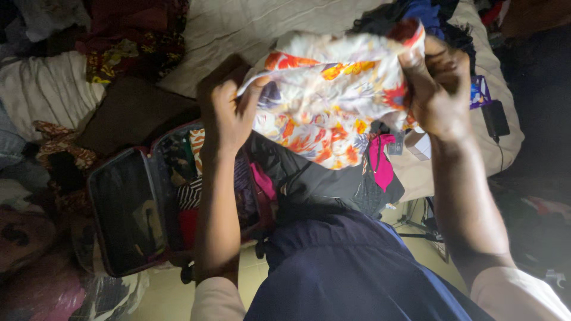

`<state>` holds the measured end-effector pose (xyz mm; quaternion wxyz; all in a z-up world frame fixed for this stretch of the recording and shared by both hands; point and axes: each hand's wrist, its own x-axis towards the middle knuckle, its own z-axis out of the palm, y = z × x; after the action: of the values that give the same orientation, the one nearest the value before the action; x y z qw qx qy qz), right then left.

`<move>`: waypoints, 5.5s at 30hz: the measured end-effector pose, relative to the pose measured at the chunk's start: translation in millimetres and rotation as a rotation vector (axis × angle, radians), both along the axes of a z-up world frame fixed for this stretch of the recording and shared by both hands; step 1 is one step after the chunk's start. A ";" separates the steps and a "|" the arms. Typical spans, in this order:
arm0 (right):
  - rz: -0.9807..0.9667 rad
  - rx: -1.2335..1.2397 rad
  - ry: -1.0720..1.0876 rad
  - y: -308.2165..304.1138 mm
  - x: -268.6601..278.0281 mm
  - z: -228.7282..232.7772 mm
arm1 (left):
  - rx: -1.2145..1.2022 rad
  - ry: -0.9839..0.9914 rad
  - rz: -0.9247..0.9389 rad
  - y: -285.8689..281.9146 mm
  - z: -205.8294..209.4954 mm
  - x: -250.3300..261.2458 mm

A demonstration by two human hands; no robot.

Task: The person picks up several garments from a bed, folds them by hand, and places them into an open suitcase.

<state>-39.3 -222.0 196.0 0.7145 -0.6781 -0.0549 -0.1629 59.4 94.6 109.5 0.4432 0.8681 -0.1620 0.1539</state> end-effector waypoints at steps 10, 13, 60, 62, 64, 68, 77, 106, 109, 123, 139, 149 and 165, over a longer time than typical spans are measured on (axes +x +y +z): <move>-0.011 -0.344 0.081 -6.4 1.6 0.2 | -0.278 0.160 -0.488 39.9 74.4 -32.9; 0.149 -0.114 0.046 -11.2 -2.5 4.7 | -0.215 0.200 -0.699 59.9 83.4 -32.4; 0.101 0.748 0.235 -16.3 1.0 -154.0 | -0.479 0.744 -0.609 -105.8 -96.5 -57.0; 0.079 0.642 0.170 -7.0 0.7 -141.7 | -0.588 0.802 -0.523 -113.0 -80.1 -58.4; 0.060 0.537 0.102 -0.8 -0.3 -130.4 | -0.694 0.855 -0.431 -115.8 -68.2 -57.0; -0.053 0.204 0.175 -2.1 -1.2 -125.9 | -1.069 0.735 -0.321 -111.4 -65.4 -45.0; 0.123 -0.286 0.347 -88.4 -6.1 -133.5 | -1.051 0.418 0.062 -0.6 -72.2 -1.3; -0.451 -0.876 0.263 -69.0 -16.8 -151.8 | -1.231 0.579 0.045 19.4 -78.7 -26.5; -0.340 -0.794 0.303 -79.6 -22.9 -161.9 | -0.914 0.436 -0.046 25.9 -57.6 -43.1; -0.005 0.201 0.476 -103.7 -1.4 -261.0 | -1.357 0.613 -0.106 10.4 -137.6 -12.7; 0.003 0.033 0.388 -78.6 -4.4 -176.3 | -1.085 0.689 -0.223 17.1 -144.9 -26.4; -0.099 0.036 0.379 -94.7 -55.7 -300.9 | -0.490 0.412 0.082 21.8 -319.4 -71.0; -0.063 -1.072 0.405 1.7 -58.2 -380.0 | 0.470 0.203 -0.035 -61.5 -287.5 -137.8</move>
<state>-97.5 -220.3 -184.0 0.2619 -0.9647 0.0284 -0.0001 -78.5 33.1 -178.1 0.2460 0.9553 -0.1632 0.0165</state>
